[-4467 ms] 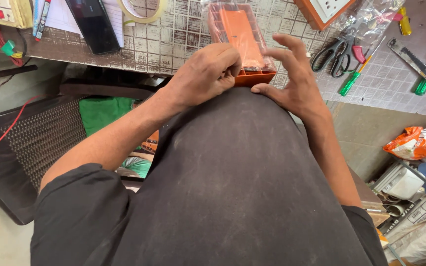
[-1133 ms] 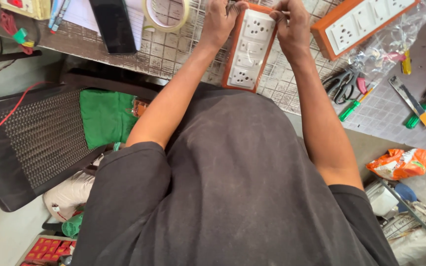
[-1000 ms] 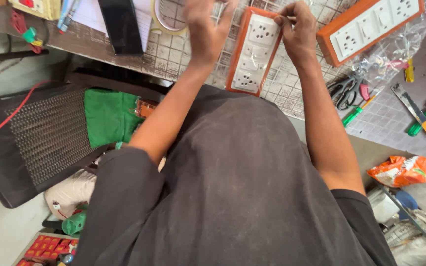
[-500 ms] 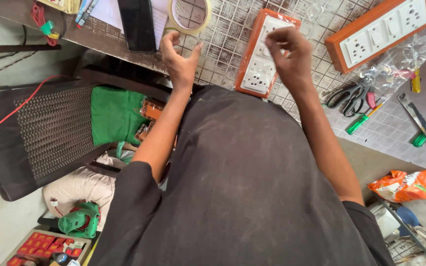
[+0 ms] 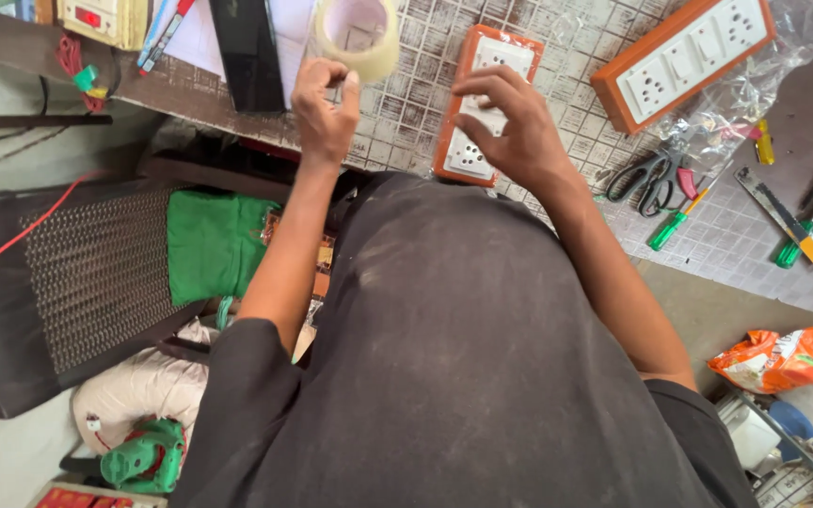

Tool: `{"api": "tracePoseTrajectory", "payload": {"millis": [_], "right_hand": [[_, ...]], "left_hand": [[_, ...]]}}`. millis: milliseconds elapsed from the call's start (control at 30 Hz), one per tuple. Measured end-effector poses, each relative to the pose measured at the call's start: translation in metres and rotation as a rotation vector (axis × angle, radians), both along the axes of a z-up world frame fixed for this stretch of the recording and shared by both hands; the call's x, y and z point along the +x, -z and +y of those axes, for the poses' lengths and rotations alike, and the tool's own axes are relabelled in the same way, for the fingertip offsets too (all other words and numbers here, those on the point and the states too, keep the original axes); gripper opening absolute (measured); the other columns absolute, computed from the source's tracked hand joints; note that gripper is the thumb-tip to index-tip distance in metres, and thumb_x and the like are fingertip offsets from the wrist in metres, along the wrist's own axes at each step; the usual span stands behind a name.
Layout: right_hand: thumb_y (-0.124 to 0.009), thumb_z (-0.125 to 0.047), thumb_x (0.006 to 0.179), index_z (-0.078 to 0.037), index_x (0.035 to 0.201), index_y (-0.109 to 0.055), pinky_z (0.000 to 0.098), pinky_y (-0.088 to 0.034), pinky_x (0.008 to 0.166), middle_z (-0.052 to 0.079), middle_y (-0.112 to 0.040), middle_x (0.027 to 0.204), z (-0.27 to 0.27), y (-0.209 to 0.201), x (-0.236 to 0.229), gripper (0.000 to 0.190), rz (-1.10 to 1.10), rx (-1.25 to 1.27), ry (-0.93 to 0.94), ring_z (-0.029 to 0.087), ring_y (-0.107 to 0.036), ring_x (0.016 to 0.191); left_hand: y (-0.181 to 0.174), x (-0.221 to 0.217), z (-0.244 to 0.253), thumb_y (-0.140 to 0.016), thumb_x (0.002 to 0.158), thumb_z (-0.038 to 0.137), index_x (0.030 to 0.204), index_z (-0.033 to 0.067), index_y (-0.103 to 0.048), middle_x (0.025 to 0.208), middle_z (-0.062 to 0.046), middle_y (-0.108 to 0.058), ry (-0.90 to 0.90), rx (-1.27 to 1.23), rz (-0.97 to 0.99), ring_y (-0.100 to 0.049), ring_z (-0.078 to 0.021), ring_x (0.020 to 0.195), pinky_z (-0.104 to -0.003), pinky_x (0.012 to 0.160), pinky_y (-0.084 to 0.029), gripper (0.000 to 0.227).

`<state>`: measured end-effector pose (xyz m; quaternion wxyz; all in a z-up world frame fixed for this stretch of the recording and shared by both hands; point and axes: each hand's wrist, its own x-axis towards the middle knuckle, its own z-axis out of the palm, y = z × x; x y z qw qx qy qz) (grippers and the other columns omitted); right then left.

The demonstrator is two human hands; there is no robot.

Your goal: The person uses a screwdriver to secure screws on an orange power strip box, then wraps the assembled unit in plastic and secures it with clear tape.

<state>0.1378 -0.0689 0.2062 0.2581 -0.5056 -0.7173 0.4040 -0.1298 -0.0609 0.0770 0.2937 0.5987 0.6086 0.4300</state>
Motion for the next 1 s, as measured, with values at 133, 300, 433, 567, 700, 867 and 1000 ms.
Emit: {"api": "tracePoseTrajectory", "payload": {"millis": [133,300,433,567,700,867,1000], "right_hand": [[-0.084,-0.026,0.085,-0.007,0.142,-0.054,0.0465,-0.056,0.098,0.023,-0.058,0.139,0.001,-0.025,-0.008,0.068,-0.165,0.434,-0.148,0.037,-0.055,0.130],[-0.083,-0.032,0.090,-0.021,0.152,-0.049,0.0443,-0.054,0.083,0.009,-0.076,0.114,-0.024,-0.042,-0.004,0.071,-0.160,-0.331,-0.040,0.029,-0.069,0.095],[-0.083,-0.021,0.084,-0.007,0.154,-0.032,0.0426,-0.049,0.091,0.017,-0.073,0.104,-0.042,-0.044,0.008,0.087,0.125,0.018,-0.024,0.031,-0.066,0.108],[-0.085,-0.021,0.092,-0.009,0.151,-0.050,0.0321,-0.054,0.076,0.014,-0.078,0.108,-0.051,-0.021,0.026,0.070,0.019,-0.174,0.188,0.020,-0.073,0.093],[-0.086,-0.022,0.098,-0.005,0.134,-0.067,0.0328,-0.058,0.089,0.015,-0.079,0.108,-0.046,-0.020,0.059,0.044,0.069,-0.016,0.189,0.018,-0.075,0.100],[-0.088,-0.029,0.100,-0.003,0.136,-0.072,0.0334,-0.057,0.078,0.017,-0.076,0.102,-0.013,-0.050,0.099,0.047,-0.245,0.084,0.079,0.021,-0.073,0.082],[-0.087,-0.039,0.098,-0.012,0.129,-0.079,0.0390,-0.055,0.072,0.017,-0.073,0.086,0.041,-0.063,0.121,0.042,-0.542,-0.021,-0.106,0.027,-0.068,0.070]], "left_hand": [[-0.066,-0.002,0.009,-0.070,0.089,0.002,0.089,-0.0024,-0.067,0.090,-0.014,-0.068,0.353,0.005,-0.060,-0.068,-0.0294,0.084,-0.037,0.078,-0.054,0.006],[-0.115,0.036,0.005,-0.070,0.091,0.001,0.090,-0.0019,-0.066,0.088,-0.015,-0.067,0.476,0.013,-0.061,-0.067,-0.0292,0.083,-0.039,0.074,-0.053,0.005],[-0.115,0.067,0.009,-0.068,0.091,-0.002,0.091,-0.0014,-0.060,0.086,-0.015,-0.063,0.424,0.052,-0.028,-0.064,-0.0309,0.081,-0.042,0.074,-0.051,0.008],[-0.105,0.097,0.021,-0.063,0.091,-0.009,0.098,-0.0017,-0.053,0.090,-0.016,-0.058,0.447,0.132,-0.029,-0.060,-0.0343,0.087,-0.045,0.078,-0.048,0.014],[-0.099,0.120,0.026,-0.065,0.092,-0.009,0.097,0.0005,-0.051,0.086,-0.013,-0.058,0.397,0.063,-0.129,-0.062,-0.0303,0.081,-0.042,0.074,-0.050,0.017],[-0.077,0.144,0.025,-0.067,0.098,-0.002,0.097,0.0009,-0.057,0.081,-0.009,-0.066,0.286,-0.248,-0.394,-0.068,-0.0173,0.071,-0.034,0.065,-0.056,0.011],[-0.044,0.169,0.007,-0.063,0.098,0.007,0.094,-0.0007,-0.060,0.086,-0.009,-0.068,0.102,-0.677,-0.795,-0.070,-0.0150,0.069,-0.034,0.063,-0.068,0.009]]}}
